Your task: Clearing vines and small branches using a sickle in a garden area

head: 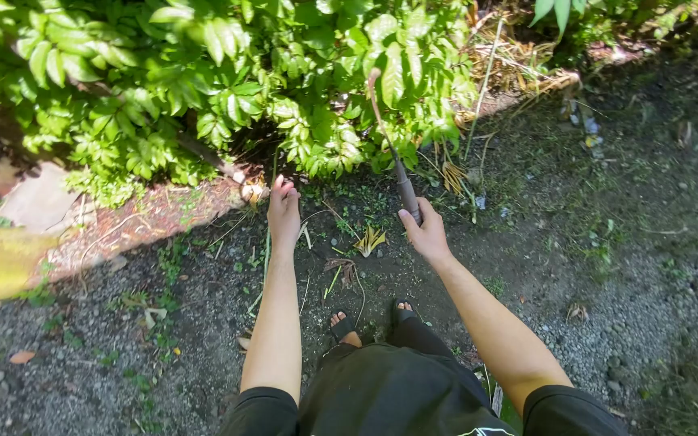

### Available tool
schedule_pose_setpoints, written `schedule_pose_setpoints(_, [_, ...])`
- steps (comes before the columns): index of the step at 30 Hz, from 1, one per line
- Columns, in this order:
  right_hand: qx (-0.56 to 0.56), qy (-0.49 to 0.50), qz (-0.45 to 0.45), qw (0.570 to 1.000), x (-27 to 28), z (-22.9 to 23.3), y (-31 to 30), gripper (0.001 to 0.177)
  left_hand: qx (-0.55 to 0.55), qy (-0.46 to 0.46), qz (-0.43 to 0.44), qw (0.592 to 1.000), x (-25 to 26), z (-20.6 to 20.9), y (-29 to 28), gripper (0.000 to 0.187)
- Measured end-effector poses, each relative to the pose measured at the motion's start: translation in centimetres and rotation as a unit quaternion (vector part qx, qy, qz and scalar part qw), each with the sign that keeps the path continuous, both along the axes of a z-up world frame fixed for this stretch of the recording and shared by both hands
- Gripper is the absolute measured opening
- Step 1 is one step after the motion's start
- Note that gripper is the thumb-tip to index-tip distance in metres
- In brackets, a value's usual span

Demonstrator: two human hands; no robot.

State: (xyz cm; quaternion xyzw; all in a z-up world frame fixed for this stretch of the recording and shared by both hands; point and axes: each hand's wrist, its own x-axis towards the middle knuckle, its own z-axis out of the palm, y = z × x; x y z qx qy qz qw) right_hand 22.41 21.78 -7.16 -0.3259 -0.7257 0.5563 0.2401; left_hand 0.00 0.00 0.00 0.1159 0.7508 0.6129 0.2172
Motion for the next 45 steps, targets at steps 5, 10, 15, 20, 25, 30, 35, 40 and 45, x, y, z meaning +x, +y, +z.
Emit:
schedule_pose_setpoints(5, [0.04,-0.034,-0.049,0.997,5.5,-0.6,2.8,0.02,0.018,0.007,-0.077,0.997,2.3,-0.2,5.5,0.058])
schedule_pose_setpoints(10, [0.038,0.003,-0.099,0.994,10.1,0.0,6.0,0.016,0.022,0.026,-0.141,0.989,5.3,1.2,11.7,0.059])
schedule_pose_setpoints(15, [-0.007,0.024,-0.147,0.989,15.4,-0.1,11.4,0.017,0.025,0.053,-0.171,0.984,9.7,1.1,19.3,0.06])
schedule_pose_setpoints(20, [-0.02,0.022,-0.179,0.983,23.3,-1.2,17.6,0.019,0.013,0.044,-0.208,0.977,17.3,1.7,28.0,0.062])
schedule_pose_setpoints(25, [-0.087,0.032,-0.227,0.97,31.4,-4.9,23.5,0.02,0.021,0.022,-0.241,0.97,24.5,1.1,35.8,0.061])
schedule_pose_setpoints(30, [-0.121,0.063,-0.268,0.954,37.5,-3.8,27.2,0.022,0.027,0.031,-0.283,0.958,29.6,-1.5,41.6,0.062])
schedule_pose_setpoints(35, [-0.138,0.096,-0.294,0.941,40.5,-3.4,29.6,0.019,0.019,0.033,-0.305,0.952,32.5,-1.2,44.7,0.061])
schedule_pose_setpoints(40, [-0.158,0.125,-0.324,0.924,40.7,-2.9,31.2,0.02,0.006,0.028,-0.318,0.948,33.3,-0.2,47.7,0.06])
schedule_pose_setpoints(45, [-0.168,0.134,-0.33,0.919,41.1,-3.8,34.4,0.019,0.016,-0.025,-0.309,0.951,34.2,0.6,51.9,0.056])
